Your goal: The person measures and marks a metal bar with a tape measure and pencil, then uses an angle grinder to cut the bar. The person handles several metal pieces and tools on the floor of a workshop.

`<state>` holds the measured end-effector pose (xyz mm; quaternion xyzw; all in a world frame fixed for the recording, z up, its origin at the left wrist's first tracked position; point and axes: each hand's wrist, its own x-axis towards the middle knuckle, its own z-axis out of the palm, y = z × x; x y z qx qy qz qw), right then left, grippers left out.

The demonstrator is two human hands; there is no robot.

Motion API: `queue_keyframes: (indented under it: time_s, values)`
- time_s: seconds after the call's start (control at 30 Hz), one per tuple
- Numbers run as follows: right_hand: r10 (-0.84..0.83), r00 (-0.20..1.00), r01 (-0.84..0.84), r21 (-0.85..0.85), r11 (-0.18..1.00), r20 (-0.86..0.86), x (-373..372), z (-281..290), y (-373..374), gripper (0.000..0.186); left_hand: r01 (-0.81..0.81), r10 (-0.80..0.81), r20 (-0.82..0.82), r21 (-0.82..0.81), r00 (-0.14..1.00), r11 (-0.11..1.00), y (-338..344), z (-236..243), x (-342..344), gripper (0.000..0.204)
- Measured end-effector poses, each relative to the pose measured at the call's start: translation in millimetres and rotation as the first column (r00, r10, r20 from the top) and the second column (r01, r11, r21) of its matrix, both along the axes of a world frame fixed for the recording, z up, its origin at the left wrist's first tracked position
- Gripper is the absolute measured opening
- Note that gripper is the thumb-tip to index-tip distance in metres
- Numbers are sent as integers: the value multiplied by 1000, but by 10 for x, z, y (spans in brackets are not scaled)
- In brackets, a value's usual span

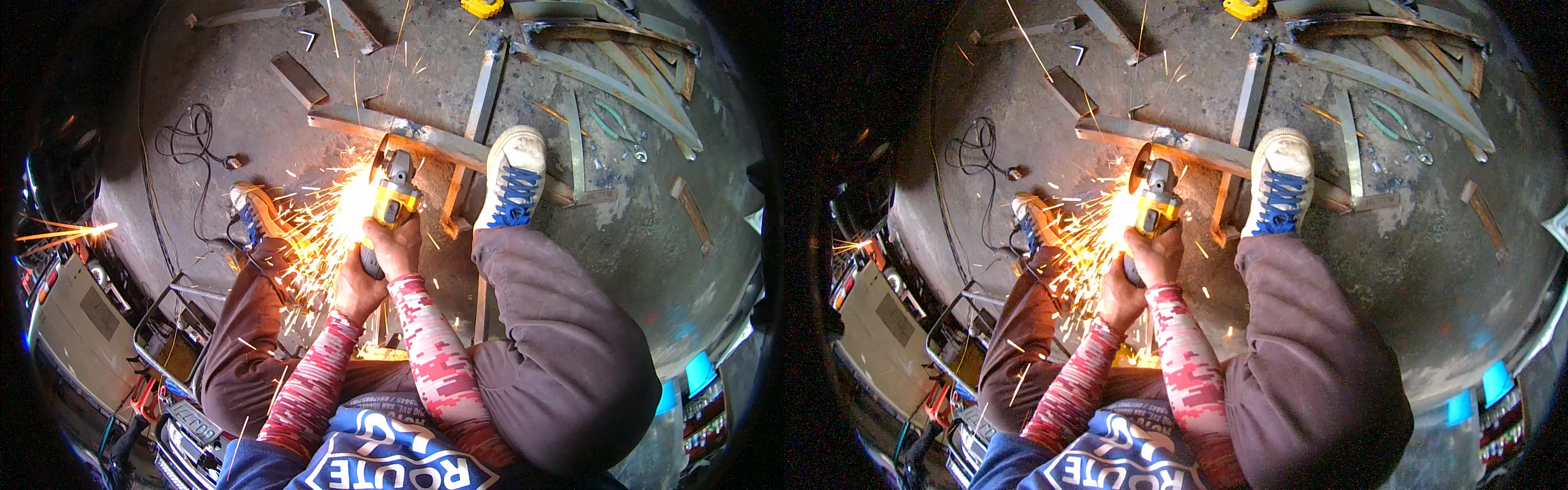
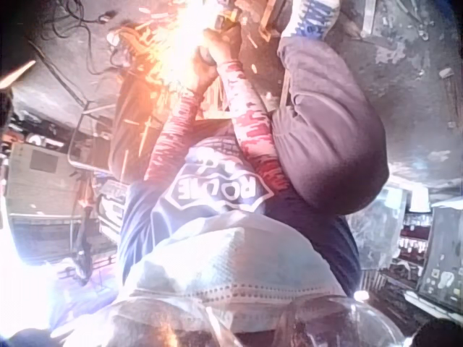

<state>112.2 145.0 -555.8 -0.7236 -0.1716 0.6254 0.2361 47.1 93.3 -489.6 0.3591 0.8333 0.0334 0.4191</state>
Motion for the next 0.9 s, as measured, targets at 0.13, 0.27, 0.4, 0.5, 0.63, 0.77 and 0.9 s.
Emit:
queue_keyframes:
  time_s: [0.13,0.27,0.4,0.5,0.63,0.77,0.9]
  values:
    - [54,998,-55,-56,997,-29,28,42,50,60,-19,19,8,48,1000,999,27,31,23,70]
    - [39,998,-40,-17,999,-46,38,87,100,59,4,-3,2,-16,1000,1000,63,78,28,70]
    - [102,995,-102,-25,994,7,59,136,167,57,-31,30,22,50,999,998,111,105,56,71]
    - [47,999,-47,12,999,-4,59,179,212,57,-49,46,57,39,997,998,148,119,49,70]
    - [84,996,-84,-3,996,38,60,170,234,59,-22,22,28,-10,999,1000,157,106,38,69]
    - [48,999,-48,21,999,10,50,106,195,63,-36,35,22,14,999,999,111,65,59,69]
    - [58,998,-58,32,998,-13,46,78,149,61,-85,79,87,62,993,994,91,36,48,70]
